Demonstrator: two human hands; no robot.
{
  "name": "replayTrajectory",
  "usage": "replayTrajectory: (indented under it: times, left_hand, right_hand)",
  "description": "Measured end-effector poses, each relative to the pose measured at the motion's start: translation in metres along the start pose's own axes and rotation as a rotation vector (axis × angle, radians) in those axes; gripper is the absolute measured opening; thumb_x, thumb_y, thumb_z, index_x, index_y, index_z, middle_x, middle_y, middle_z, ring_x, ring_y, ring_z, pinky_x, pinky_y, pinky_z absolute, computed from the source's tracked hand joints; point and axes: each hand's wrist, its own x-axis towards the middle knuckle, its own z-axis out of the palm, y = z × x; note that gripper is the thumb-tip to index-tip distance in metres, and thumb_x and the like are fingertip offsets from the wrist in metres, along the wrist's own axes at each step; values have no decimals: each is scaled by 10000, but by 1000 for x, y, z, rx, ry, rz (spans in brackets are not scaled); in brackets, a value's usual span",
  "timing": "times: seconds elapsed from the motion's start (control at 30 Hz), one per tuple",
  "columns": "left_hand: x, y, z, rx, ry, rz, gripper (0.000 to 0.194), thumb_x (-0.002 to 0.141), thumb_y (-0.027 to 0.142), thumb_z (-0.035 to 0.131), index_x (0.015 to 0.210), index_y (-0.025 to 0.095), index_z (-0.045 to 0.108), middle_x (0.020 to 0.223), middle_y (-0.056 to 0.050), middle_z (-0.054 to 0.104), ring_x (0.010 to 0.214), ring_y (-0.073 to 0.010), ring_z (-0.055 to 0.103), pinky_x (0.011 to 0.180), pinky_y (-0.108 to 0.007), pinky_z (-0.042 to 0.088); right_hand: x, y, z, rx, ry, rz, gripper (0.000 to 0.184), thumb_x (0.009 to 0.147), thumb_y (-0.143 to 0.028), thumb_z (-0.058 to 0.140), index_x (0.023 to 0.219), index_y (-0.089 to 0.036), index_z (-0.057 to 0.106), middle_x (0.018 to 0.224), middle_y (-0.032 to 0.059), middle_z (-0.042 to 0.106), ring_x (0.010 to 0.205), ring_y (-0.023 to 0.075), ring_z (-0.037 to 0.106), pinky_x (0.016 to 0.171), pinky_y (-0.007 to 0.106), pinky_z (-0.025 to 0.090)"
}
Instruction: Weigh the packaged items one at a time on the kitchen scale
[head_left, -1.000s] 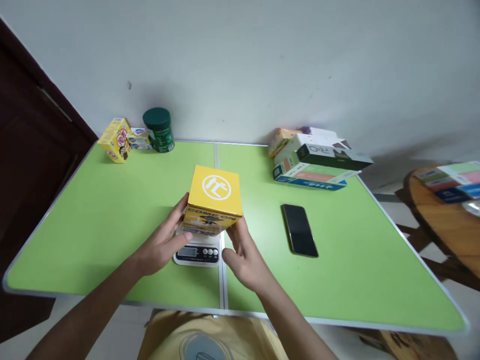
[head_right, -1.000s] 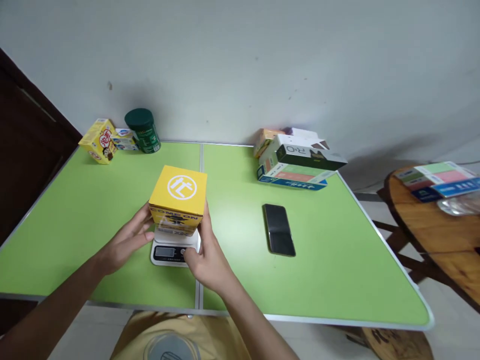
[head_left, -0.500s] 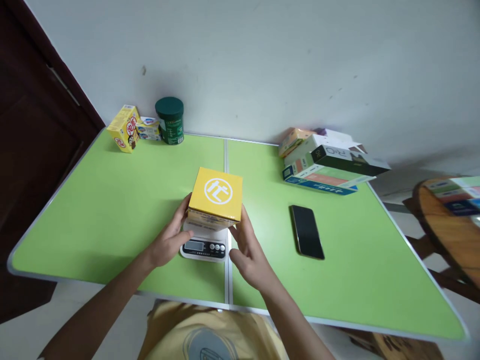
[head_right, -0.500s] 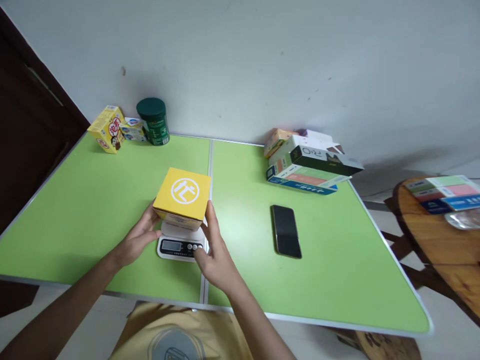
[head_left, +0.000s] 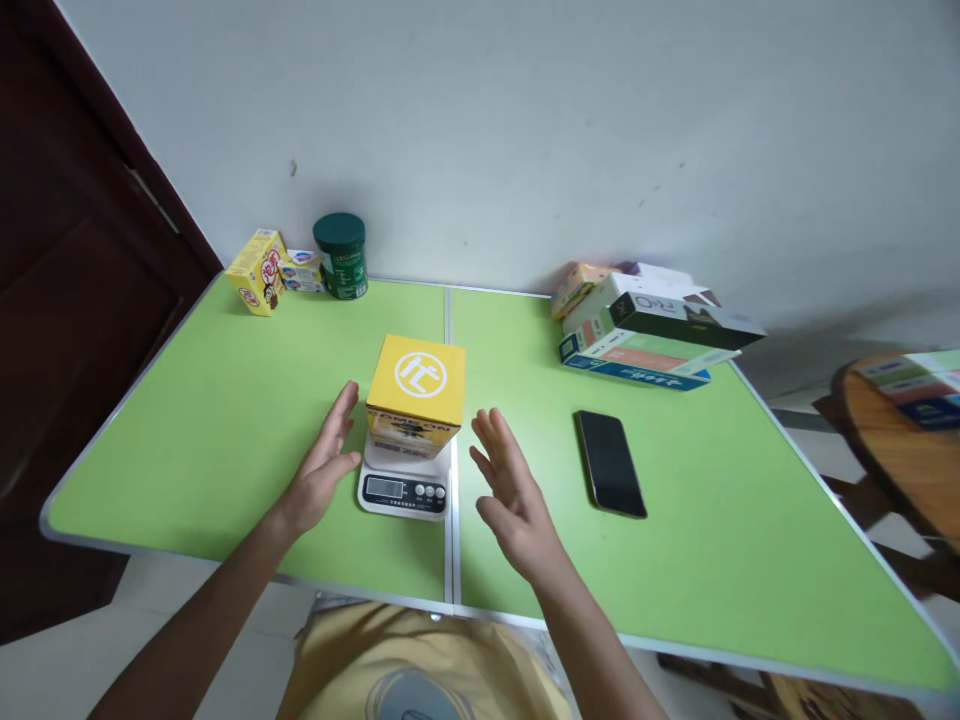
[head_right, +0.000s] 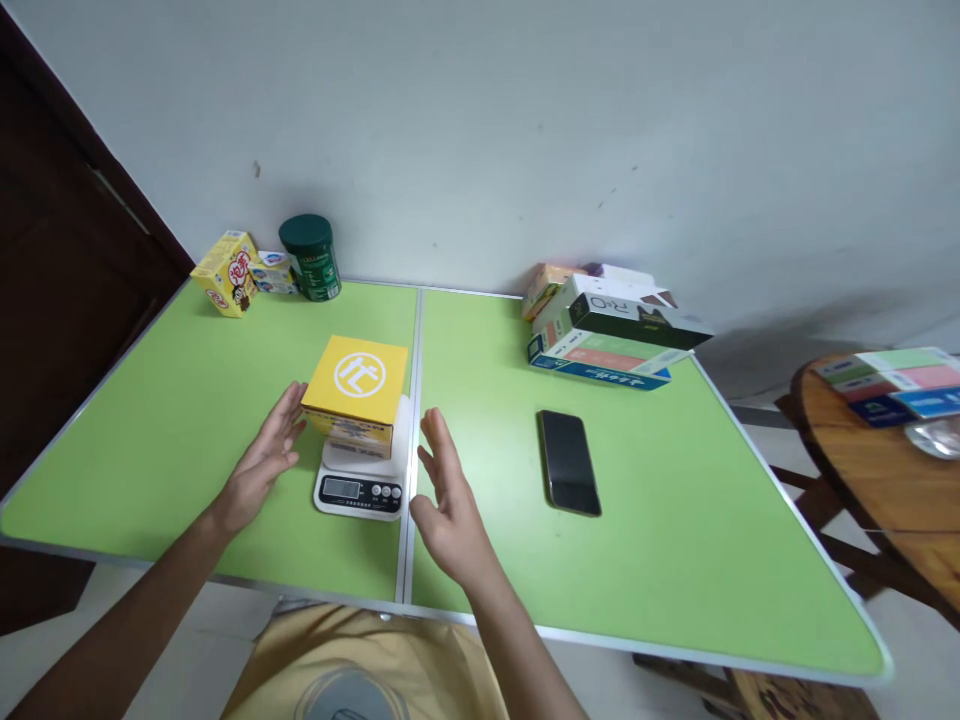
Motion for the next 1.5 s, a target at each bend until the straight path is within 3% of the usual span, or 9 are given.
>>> replayTrajectory:
  times: [0.13,0.4,0.67,0.83,1.17,1.37,1.5]
  left_hand:
    - [-14,-4,0,35,57,-19,709,863,225,454,1514,303,183,1607,31,146,1476,-238,81,1189,-391,105]
    - [-24,3,20,44,110,-35,698,869,220,429,1515,308,178,1604,49,153,1477,-230,67,1194,-385,90]
    - [-27,-2,3,1,63,-44,644,887,210,418,1489,361,245,1597,66,180,1477,-233,65,1186,-417,84]
    - [-15,-5,-11,-61,32,-52,592,902,248,418,1468,379,301,1585,79,226,1474,-235,94,1192,-408,55]
    - [32,0,-26,-109,-112,-36,579,906,244,407,1462,376,319,1574,89,255,1468,-231,129,1199,-380,77]
    - [22,7,-19,-67,-94,-117,598,902,240,428,1470,375,301,1581,93,228,1470,-255,111,1198,-413,99]
    - [13,10,-14,-43,-39,-101,563,921,285,423,1465,383,311,1577,86,245,1467,-259,130,1195,-421,102]
  right_hand:
    - [-1,6,-11,37,12,4,761,803,-149,506,1448,-445,234,1570,-60,254,1457,213,215,1167,523,230]
    - [4,6,-16,86,-91,30,760,796,-139,520,1434,-461,263,1559,-61,284,1449,213,242,1172,528,215]
    - [8,2,0,56,-69,-11,680,878,-256,531,1458,-435,225,1575,-34,255,1452,213,232,1178,512,221]
    - [12,5,1,0,-16,16,619,920,-371,506,1463,-435,215,1575,-22,261,1449,238,240,1169,523,245]
    - [36,-13,-14,-96,-16,87,677,928,-327,509,1482,-434,135,1597,-62,174,1473,229,132,1185,504,228]
    - [29,-14,1,-91,-22,110,662,933,-337,489,1487,-418,137,1600,-89,135,1473,243,101,1185,500,248]
    - [28,-9,0,-50,-32,115,645,934,-333,486,1486,-401,159,1600,-68,153,1471,242,137,1183,494,250]
